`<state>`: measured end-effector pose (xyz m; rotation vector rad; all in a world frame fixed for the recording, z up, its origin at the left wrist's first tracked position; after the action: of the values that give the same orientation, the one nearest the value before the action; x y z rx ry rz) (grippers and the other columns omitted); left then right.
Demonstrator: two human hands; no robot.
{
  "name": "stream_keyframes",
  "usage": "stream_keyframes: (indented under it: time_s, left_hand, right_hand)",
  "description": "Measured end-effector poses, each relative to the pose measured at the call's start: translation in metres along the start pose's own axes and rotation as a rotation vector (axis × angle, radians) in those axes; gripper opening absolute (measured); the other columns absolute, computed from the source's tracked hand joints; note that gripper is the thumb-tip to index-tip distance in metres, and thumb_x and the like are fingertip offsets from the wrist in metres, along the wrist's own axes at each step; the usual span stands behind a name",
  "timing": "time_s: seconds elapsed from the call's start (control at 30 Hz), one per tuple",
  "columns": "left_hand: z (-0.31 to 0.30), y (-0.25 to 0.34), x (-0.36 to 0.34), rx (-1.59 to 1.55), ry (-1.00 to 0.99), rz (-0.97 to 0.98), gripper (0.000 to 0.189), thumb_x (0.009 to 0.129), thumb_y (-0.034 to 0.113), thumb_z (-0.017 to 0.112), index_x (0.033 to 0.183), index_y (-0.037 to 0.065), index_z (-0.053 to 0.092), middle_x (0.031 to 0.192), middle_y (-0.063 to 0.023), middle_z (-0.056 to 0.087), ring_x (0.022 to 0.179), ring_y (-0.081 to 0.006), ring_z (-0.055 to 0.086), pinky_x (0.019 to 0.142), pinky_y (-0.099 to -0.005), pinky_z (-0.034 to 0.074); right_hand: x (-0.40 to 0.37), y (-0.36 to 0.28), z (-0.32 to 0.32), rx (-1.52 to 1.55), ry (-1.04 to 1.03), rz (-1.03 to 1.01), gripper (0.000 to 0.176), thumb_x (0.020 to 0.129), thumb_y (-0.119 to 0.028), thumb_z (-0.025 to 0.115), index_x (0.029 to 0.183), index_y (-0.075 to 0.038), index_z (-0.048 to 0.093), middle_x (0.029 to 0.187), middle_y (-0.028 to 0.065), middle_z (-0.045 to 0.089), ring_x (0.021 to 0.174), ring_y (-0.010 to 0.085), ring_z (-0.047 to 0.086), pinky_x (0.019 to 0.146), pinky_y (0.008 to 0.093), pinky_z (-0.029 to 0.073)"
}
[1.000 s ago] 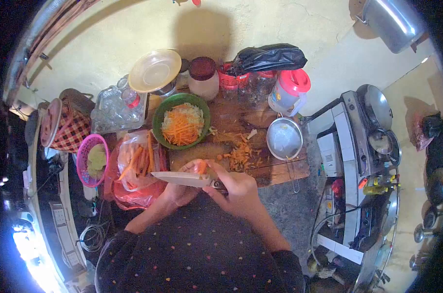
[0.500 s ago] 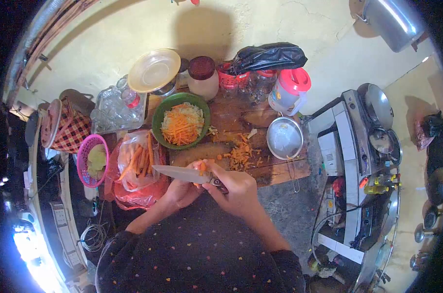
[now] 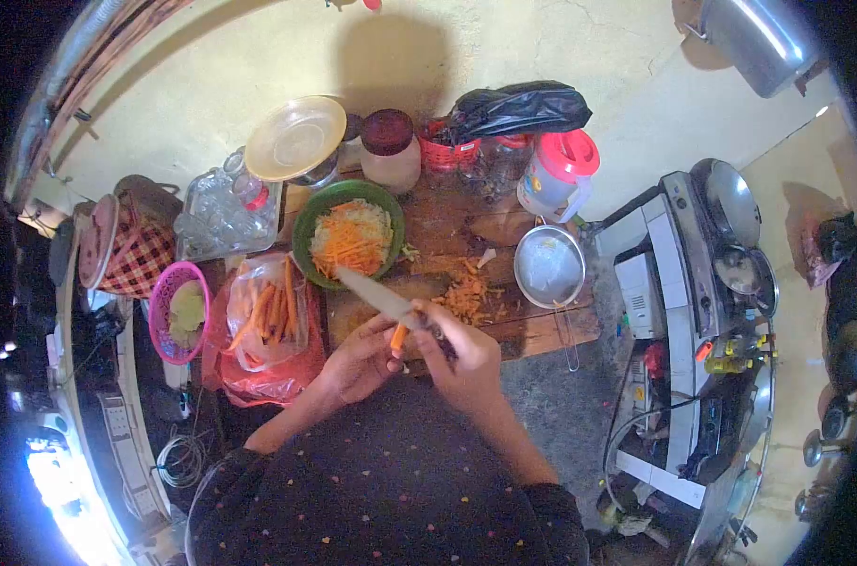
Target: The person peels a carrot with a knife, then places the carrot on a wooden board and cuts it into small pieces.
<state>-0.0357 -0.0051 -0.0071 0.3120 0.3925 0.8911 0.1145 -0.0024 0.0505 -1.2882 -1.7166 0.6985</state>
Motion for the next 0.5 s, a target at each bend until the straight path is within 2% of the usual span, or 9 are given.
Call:
stream_keyframes:
  time_s: [0.03,0.23,0.33,0.43,0.5]
  left_hand:
    - [-0.004,-0.001,0.001,-0.005,0.011,0.007,0.035,0.091,0.016,0.05,0.124,0.007,0.044,0.101,-0.001,0.059,0.085,-0.0089,0.057,0.066,-0.0231,0.048]
    - [-0.003,-0.003,0.007,-0.04,0.027,-0.01,0.034,0.091,0.016,0.05,0.124,0.007,0.045,0.096,-0.0004,0.058,0.082,-0.0091,0.057,0.066,-0.0228,0.048]
    - [-0.001,-0.001,0.006,-0.012,-0.001,-0.024,0.035,0.091,0.016,0.05,0.124,0.007,0.044,0.095,-0.0004,0.058,0.08,-0.0096,0.058,0.066,-0.0236,0.049]
    - [0.005,0.001,0.005,0.013,0.012,-0.049,0.037,0.091,0.016,0.049,0.126,0.007,0.043,0.096,-0.0008,0.058,0.08,-0.0101,0.058,0.066,-0.0241,0.049]
    - [0.01,0.004,0.003,0.035,0.037,-0.05,0.039,0.09,0.016,0.051,0.127,0.007,0.042,0.098,-0.0011,0.056,0.079,-0.0101,0.057,0.064,-0.0234,0.048]
  right_hand:
    - [-0.001,0.003,0.0,0.048,0.051,0.047,0.031,0.08,-0.016,0.063,0.108,-0.003,0.059,0.088,0.0156,0.065,0.073,0.0263,0.065,0.062,0.0313,0.049]
    - [0.002,0.002,0.002,-0.007,0.027,-0.075,0.029,0.082,-0.015,0.061,0.108,-0.002,0.059,0.091,0.0177,0.064,0.076,0.0285,0.065,0.064,0.0319,0.049]
    - [0.0,0.007,0.003,-0.046,0.023,-0.106,0.028,0.084,-0.015,0.059,0.109,-0.001,0.058,0.09,0.0154,0.065,0.076,0.0238,0.065,0.065,0.0309,0.049]
    - [-0.005,0.01,0.002,0.152,-0.031,0.145,0.029,0.085,-0.014,0.058,0.111,-0.001,0.056,0.087,0.0114,0.065,0.072,0.0153,0.063,0.065,0.0279,0.048]
    - [-0.007,0.024,0.008,0.252,0.077,0.13,0.031,0.086,-0.014,0.057,0.115,-0.001,0.054,0.083,0.0094,0.064,0.068,0.011,0.058,0.063,0.0259,0.046]
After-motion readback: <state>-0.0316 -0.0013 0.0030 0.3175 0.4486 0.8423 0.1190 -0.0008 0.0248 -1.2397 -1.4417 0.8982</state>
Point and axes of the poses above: each hand's wrist, its own x-axis towards the middle knuckle, its own z-axis out of the palm, y = z × x, the point moved 3 cm from there along x, towards the middle knuckle
